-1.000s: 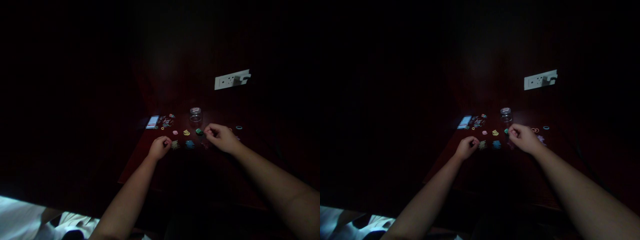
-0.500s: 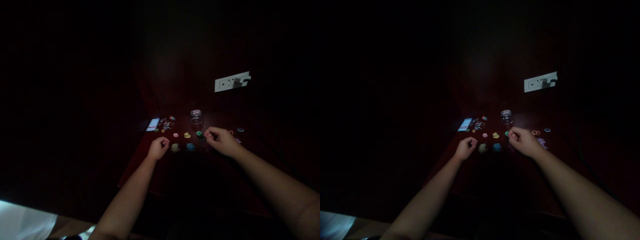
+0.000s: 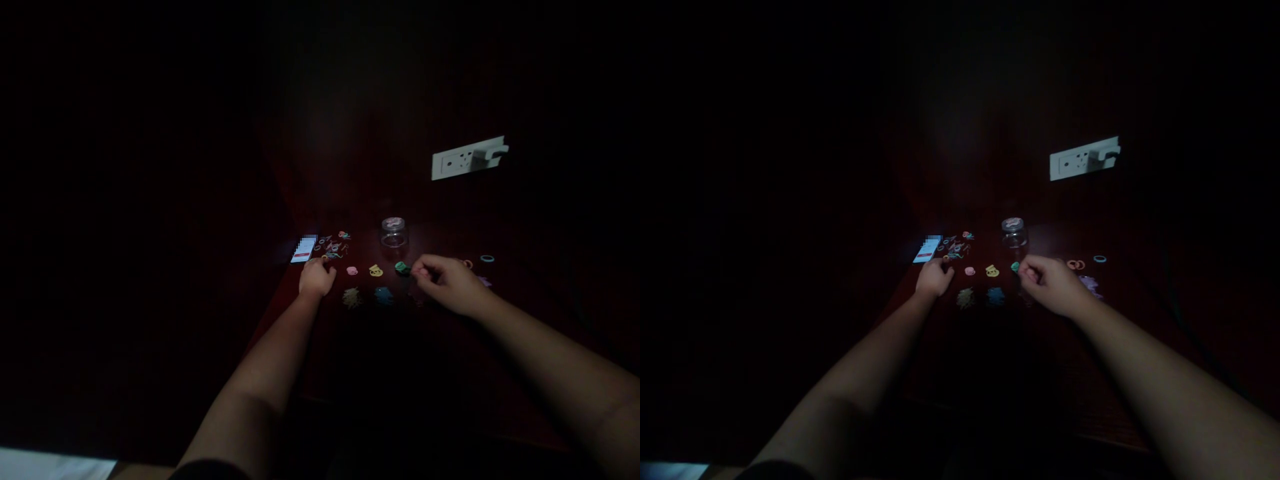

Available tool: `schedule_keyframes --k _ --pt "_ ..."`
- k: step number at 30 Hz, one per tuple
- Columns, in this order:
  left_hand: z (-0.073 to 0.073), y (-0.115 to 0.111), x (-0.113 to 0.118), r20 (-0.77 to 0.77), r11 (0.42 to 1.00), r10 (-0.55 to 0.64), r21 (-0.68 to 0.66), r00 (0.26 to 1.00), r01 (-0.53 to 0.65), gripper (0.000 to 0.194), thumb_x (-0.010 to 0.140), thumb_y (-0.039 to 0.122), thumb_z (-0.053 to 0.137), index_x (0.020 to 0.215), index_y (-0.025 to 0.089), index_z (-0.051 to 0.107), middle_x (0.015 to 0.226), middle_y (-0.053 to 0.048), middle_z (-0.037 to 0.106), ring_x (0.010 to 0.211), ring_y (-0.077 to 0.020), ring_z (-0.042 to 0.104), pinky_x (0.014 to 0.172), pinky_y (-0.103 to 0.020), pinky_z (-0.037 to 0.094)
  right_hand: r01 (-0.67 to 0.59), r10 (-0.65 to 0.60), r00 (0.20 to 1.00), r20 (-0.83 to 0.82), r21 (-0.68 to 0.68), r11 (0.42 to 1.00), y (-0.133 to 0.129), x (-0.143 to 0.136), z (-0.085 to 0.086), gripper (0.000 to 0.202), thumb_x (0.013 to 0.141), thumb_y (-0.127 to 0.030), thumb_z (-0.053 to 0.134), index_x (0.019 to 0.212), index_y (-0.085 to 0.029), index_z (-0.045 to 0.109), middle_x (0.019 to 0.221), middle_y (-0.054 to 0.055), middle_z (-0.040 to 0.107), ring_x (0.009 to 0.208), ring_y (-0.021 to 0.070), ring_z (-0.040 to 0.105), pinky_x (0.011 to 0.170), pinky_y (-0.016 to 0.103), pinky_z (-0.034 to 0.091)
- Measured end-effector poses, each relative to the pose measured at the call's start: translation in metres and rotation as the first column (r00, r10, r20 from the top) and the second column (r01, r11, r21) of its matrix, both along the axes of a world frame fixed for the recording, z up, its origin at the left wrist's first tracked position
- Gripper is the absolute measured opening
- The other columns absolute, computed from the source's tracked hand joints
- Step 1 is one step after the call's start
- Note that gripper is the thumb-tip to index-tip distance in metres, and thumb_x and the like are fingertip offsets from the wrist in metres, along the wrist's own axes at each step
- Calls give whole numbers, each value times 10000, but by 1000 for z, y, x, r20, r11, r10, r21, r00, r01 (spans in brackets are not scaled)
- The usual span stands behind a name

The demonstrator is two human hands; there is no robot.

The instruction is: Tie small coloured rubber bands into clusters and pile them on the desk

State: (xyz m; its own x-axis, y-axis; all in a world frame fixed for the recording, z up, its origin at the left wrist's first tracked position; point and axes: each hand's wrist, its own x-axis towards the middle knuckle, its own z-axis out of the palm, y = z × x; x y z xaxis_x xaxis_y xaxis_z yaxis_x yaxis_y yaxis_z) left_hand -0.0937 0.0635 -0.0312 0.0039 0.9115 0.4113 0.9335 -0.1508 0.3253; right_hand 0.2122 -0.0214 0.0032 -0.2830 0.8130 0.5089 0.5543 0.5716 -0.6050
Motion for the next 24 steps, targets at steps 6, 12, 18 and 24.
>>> schedule_keyframes --k 6,12,18,24 --pt "0 18 2 -35 998 66 11 997 -66 323 862 315 553 1139 183 655 1188 -127 630 1131 -258 570 1004 -359 432 7 -7 1000 -3 -9 1000 0 1 0 131 807 -282 532 708 -199 552 597 -26 485 544 124 445 524 248 367" --pt "0 32 3 -71 999 46 8 996 -46 318 886 316 536 1139 200 689 1194 -115 615 1140 -250 565 1036 -343 418 -5 5 1000 -5 -10 1000 0 -1 -1 144 827 -282 536 706 -203 540 600 -29 474 553 125 432 534 253 361" --pt "0 45 2 -82 1000 22 -9 996 -23 281 896 334 548 1084 212 718 1163 -108 641 1101 -249 590 1012 -351 439 -15 15 1000 -7 -13 1000 -1 0 -1 142 828 -277 539 708 -201 543 590 -33 470 546 121 425 522 248 348" --pt "2 50 4 -79 999 42 0 996 -42 262 925 331 502 958 194 723 1074 -113 668 1011 -246 624 936 -352 475 -13 13 1000 24 -10 1000 -1 1 -1 173 852 -284 518 702 -200 529 595 -33 466 547 118 428 531 249 360"
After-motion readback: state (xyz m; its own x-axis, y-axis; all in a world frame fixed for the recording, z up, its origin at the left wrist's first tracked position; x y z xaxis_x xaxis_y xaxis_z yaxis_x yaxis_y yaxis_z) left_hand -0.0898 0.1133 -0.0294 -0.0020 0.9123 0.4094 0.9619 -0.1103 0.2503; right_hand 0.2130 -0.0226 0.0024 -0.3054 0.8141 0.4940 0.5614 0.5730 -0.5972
